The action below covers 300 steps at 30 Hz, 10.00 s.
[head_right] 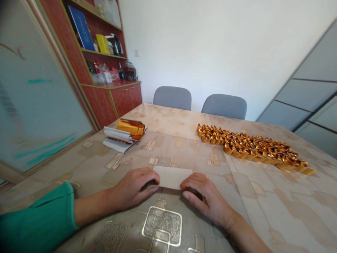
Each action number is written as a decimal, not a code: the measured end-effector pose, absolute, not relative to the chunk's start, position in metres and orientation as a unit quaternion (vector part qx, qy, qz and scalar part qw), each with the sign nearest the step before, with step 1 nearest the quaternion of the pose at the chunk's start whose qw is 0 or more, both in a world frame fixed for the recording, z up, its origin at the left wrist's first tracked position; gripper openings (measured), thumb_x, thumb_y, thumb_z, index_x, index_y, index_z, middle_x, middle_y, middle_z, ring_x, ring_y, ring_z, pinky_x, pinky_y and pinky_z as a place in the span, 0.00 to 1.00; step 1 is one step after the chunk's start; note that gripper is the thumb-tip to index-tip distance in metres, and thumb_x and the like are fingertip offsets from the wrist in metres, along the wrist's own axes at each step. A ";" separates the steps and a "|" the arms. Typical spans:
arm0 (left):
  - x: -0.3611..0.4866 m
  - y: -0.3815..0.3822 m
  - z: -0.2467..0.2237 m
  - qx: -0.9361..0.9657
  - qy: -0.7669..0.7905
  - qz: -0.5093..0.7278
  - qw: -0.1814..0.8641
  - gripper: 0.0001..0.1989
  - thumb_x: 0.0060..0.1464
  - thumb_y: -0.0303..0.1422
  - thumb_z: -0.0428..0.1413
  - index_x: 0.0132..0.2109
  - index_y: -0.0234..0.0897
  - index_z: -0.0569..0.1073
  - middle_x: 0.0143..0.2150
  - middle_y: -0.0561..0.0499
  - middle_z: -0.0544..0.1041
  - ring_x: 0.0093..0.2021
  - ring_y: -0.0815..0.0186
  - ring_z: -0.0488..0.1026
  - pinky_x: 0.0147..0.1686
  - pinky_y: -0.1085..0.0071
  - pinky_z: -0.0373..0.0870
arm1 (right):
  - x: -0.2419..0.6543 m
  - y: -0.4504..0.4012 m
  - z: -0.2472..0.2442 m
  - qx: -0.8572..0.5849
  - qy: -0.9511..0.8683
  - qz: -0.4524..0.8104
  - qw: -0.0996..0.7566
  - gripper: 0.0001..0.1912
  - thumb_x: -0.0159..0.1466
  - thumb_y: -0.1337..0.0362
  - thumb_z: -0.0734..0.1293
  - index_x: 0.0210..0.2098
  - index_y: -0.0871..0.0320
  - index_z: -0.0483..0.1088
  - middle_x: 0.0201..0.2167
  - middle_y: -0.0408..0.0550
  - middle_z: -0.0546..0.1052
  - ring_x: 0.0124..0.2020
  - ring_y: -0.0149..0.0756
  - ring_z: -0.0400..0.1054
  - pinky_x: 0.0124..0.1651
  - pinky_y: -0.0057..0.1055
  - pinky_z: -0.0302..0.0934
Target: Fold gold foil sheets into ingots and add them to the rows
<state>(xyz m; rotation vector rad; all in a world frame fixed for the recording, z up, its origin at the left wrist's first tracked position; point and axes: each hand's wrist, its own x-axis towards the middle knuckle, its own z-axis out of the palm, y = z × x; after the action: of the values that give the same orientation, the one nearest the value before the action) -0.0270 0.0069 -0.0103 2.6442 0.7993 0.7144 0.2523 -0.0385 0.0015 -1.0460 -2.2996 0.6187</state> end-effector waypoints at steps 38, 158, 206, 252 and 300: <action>-0.019 0.017 -0.023 0.910 0.321 0.255 0.063 0.11 0.63 0.25 0.50 0.40 0.33 0.77 0.56 0.35 0.76 0.50 0.55 0.78 0.48 0.59 0.78 | 0.232 -0.004 -0.023 -0.636 -0.737 0.075 0.218 0.14 0.67 0.58 0.66 0.27 0.55 0.70 0.23 0.45 0.74 0.28 0.41 0.67 0.33 0.34 0.54; -0.037 0.010 -0.018 0.961 0.197 0.195 -0.003 0.13 0.67 0.29 0.48 0.55 0.36 0.71 0.52 0.42 0.77 0.52 0.58 0.73 0.51 0.60 0.69 | 0.193 0.008 -0.030 -0.542 -0.804 0.011 0.244 0.08 0.66 0.67 0.67 0.30 0.56 0.68 0.28 0.42 0.75 0.32 0.41 0.65 0.42 0.37 0.51; -0.042 0.006 -0.002 0.961 0.205 0.180 -0.044 0.14 0.68 0.28 0.46 0.56 0.38 0.71 0.56 0.45 0.74 0.57 0.58 0.68 0.61 0.52 0.58 | 0.243 -0.073 -0.017 -0.477 -0.850 -0.031 0.220 0.11 0.71 0.60 0.61 0.49 0.48 0.74 0.45 0.44 0.80 0.45 0.42 0.72 0.61 0.52 0.53; 0.001 0.016 0.001 0.954 0.269 0.114 -0.070 0.07 0.61 0.27 0.55 0.33 0.35 0.73 0.32 0.50 0.76 0.32 0.61 0.72 0.31 0.66 0.69 | 0.189 -0.033 0.004 -0.514 -0.845 -0.122 0.080 0.04 0.62 0.69 0.70 0.31 0.56 0.72 0.29 0.46 0.77 0.32 0.41 0.70 0.33 0.35 0.56; -0.021 0.038 -0.011 0.887 0.340 0.222 0.220 0.04 0.63 0.31 0.57 0.43 0.38 0.76 0.38 0.52 0.78 0.41 0.62 0.72 0.43 0.68 0.64 | 0.172 -0.029 -0.020 -0.581 -0.754 0.108 0.287 0.13 0.63 0.69 0.63 0.21 0.56 0.63 0.21 0.42 0.69 0.28 0.36 0.62 0.33 0.33 0.47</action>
<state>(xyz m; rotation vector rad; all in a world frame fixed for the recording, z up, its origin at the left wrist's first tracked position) -0.0212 0.0385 -0.0107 2.4525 0.9390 0.6151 0.1725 -0.0290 -0.0202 -1.5536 -2.0147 0.2878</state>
